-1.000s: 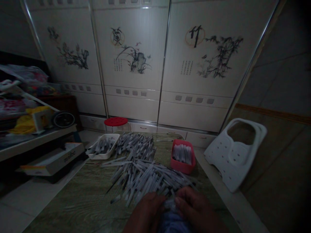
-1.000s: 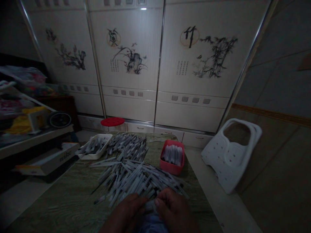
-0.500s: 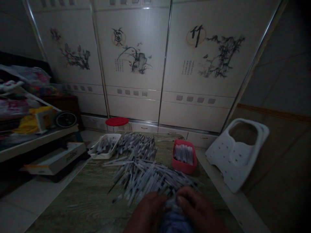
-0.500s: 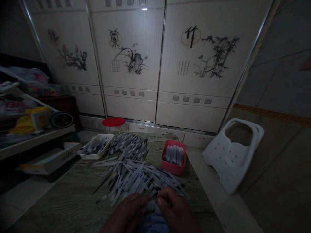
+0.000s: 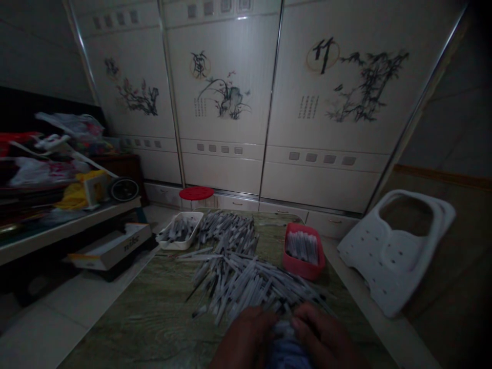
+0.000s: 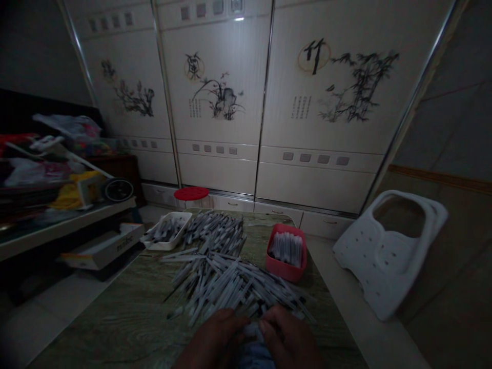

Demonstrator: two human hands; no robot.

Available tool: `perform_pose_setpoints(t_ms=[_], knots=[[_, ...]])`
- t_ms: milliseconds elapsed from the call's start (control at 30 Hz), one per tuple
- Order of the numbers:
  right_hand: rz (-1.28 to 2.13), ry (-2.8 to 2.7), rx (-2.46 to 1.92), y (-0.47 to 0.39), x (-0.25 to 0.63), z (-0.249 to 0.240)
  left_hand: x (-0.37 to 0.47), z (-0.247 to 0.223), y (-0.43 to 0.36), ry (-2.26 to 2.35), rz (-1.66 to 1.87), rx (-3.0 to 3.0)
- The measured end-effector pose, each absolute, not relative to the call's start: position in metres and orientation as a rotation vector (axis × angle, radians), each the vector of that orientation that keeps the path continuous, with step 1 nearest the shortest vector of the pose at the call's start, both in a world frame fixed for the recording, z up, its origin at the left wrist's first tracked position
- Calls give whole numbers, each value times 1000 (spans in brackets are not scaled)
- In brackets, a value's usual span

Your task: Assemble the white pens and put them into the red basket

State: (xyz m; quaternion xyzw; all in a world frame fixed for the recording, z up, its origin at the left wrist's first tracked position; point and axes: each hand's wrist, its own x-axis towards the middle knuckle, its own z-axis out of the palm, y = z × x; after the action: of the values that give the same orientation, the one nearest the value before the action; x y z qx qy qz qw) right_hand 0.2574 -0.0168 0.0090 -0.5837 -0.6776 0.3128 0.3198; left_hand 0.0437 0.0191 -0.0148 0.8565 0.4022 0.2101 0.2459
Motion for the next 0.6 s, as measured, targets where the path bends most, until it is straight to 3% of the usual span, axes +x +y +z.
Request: perform_pose_setpoints(t_ms=[600], knots=[[722, -1828, -1540, -18, 256, 14, 42, -17, 20, 1063, 638, 2282]])
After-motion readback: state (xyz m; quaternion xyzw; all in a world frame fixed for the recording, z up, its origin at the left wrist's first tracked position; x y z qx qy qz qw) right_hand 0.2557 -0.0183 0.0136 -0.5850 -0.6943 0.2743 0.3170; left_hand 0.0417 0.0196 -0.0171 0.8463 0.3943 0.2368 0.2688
